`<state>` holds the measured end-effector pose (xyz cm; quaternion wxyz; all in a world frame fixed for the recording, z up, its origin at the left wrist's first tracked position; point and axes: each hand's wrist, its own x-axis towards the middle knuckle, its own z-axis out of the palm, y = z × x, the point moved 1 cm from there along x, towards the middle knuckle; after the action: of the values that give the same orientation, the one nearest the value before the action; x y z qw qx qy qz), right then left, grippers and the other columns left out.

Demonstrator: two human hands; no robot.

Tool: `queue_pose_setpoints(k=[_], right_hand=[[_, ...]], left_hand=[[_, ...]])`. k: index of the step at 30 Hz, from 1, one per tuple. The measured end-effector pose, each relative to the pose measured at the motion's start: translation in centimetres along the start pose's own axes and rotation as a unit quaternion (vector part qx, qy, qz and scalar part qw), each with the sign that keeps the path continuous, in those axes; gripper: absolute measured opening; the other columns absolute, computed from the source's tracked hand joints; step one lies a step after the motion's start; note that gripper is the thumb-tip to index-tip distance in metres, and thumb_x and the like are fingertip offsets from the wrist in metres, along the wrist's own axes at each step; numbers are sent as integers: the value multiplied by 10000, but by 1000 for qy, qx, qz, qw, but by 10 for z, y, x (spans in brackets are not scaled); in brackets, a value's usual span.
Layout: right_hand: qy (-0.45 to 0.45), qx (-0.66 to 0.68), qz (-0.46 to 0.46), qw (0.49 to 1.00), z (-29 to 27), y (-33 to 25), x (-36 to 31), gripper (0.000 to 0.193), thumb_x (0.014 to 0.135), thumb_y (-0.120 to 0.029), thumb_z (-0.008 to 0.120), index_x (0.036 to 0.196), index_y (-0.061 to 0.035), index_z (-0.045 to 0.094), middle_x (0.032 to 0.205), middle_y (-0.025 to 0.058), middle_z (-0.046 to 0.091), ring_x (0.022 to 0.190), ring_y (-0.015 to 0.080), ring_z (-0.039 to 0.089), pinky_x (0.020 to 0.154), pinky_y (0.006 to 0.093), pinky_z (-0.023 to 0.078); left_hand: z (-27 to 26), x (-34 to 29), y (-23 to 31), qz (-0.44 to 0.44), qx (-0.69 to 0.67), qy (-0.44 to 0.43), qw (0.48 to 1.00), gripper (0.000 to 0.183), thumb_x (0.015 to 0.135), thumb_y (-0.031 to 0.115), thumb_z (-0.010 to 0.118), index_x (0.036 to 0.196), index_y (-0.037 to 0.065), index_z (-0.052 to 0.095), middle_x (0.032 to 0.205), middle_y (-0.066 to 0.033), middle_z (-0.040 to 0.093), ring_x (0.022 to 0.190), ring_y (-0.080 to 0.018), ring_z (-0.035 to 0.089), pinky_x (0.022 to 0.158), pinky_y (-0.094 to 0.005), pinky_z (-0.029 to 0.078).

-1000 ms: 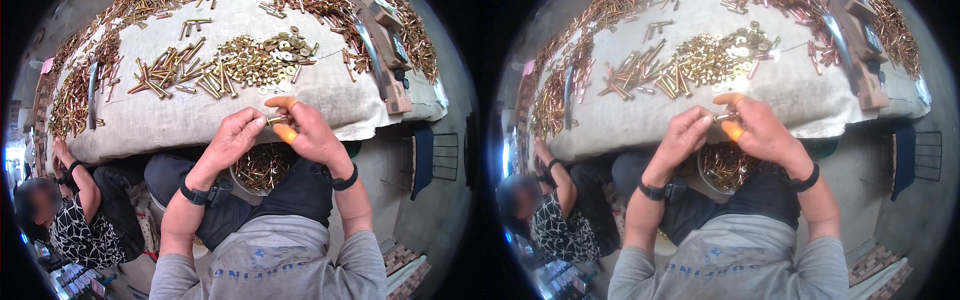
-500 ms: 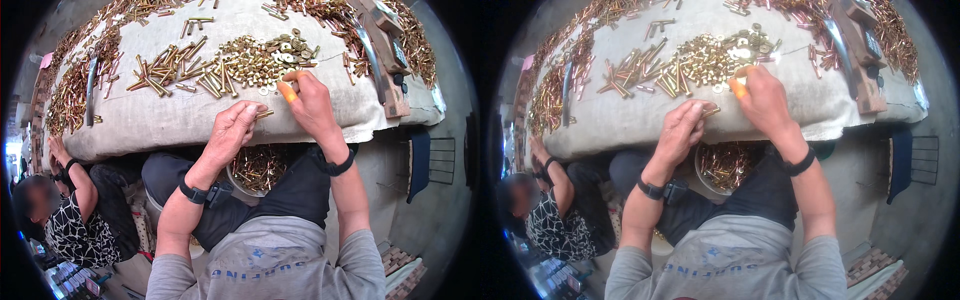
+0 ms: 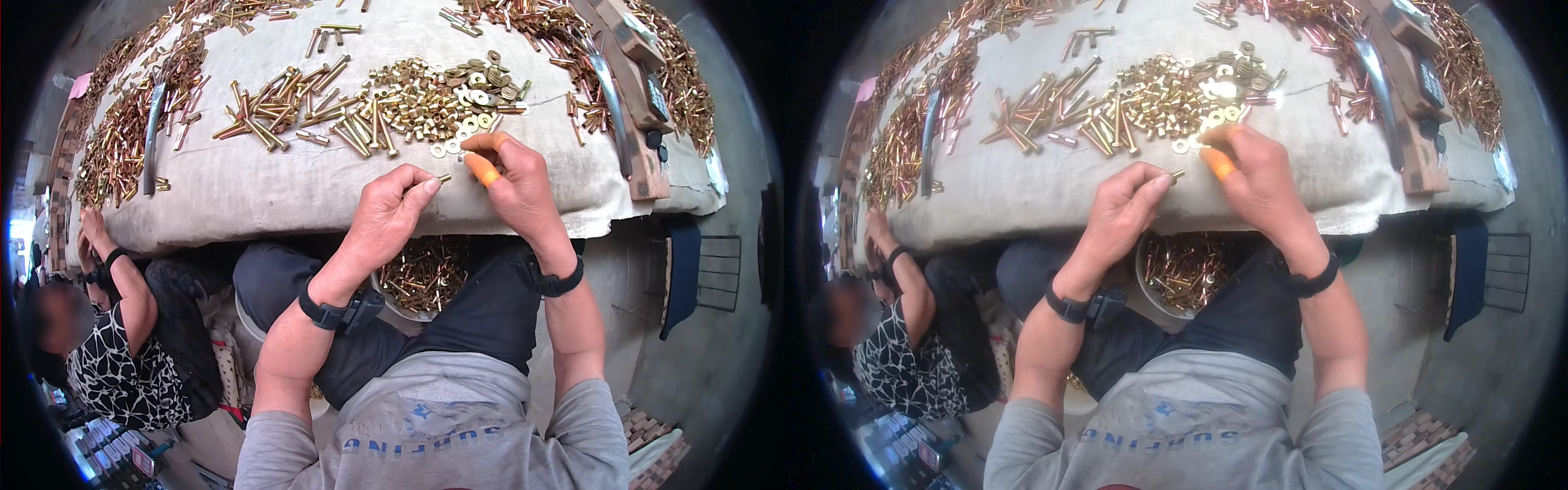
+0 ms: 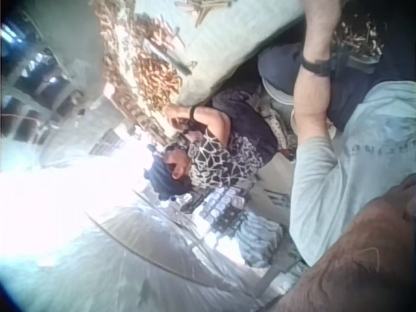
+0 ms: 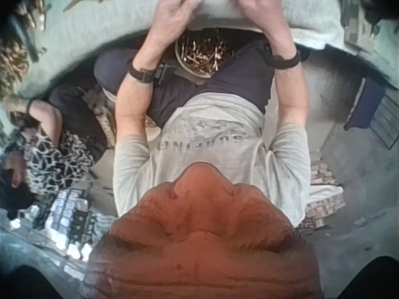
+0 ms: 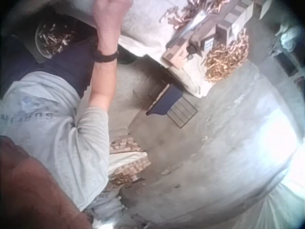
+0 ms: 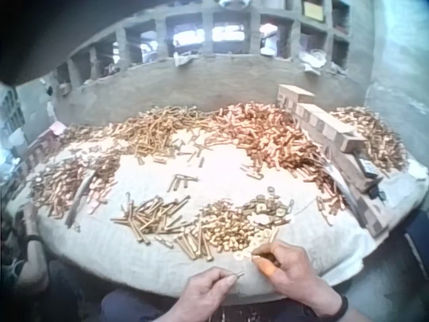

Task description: Placing metal washers onto long bolts at a workbench.

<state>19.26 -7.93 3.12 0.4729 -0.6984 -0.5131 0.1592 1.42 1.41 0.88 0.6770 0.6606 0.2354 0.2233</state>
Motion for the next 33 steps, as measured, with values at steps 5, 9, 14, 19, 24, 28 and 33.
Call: queue_pose_setpoints(k=[5,9,14,19,24,28,33], right_hand=[[-72,223,120,965,5,-9,-23,177,896,-7,638,1069,-19,668,960,6,673,849,76,607,751,234,503],[-74,247,129,958,7,-7,-28,183,883,7,649,1063,-17,674,944,18,676,849,88,617,757,230,507],[-90,294,186,933,8,-5,-31,124,902,-39,656,1020,-10,678,855,0,664,769,89,614,710,223,509],[-101,168,167,966,10,0,-36,196,946,-190,659,957,6,658,795,-1,642,704,84,587,636,223,484],[-41,177,70,981,19,-5,-41,196,947,-197,663,935,-2,640,751,-3,618,677,69,563,610,231,468],[-49,224,111,967,19,-8,-43,197,948,-192,665,926,1,632,728,-1,606,661,58,544,592,229,462],[-192,272,199,922,2,5,-42,418,1011,-376,528,924,20,632,761,32,631,656,83,596,582,221,489]], left_hand=[[4,-2,-1,-3,-13,-24,1000,197,1012,194,559,945,16,612,667,63,481,510,-10,392,455,-193,309],[3,-2,0,-8,-14,-42,999,197,1007,194,565,947,13,613,664,58,490,505,-14,395,454,-195,314],[2,-3,4,-44,-20,-48,998,198,985,195,602,916,12,622,648,46,499,589,-29,441,519,-231,383],[7,-7,5,68,96,-34,992,166,966,161,613,925,1,624,660,-39,554,612,-102,522,568,-279,441],[6,-9,5,81,121,-46,988,196,978,173,600,959,-20,631,713,-26,596,663,-83,528,606,-255,449],[7,-10,4,108,137,-31,984,156,968,136,605,960,-17,632,733,-57,620,662,-97,549,612,-267,461],[7,-13,3,182,218,-48,958,107,947,86,606,968,-15,636,751,-126,640,635,-195,612,602,-302,482]])
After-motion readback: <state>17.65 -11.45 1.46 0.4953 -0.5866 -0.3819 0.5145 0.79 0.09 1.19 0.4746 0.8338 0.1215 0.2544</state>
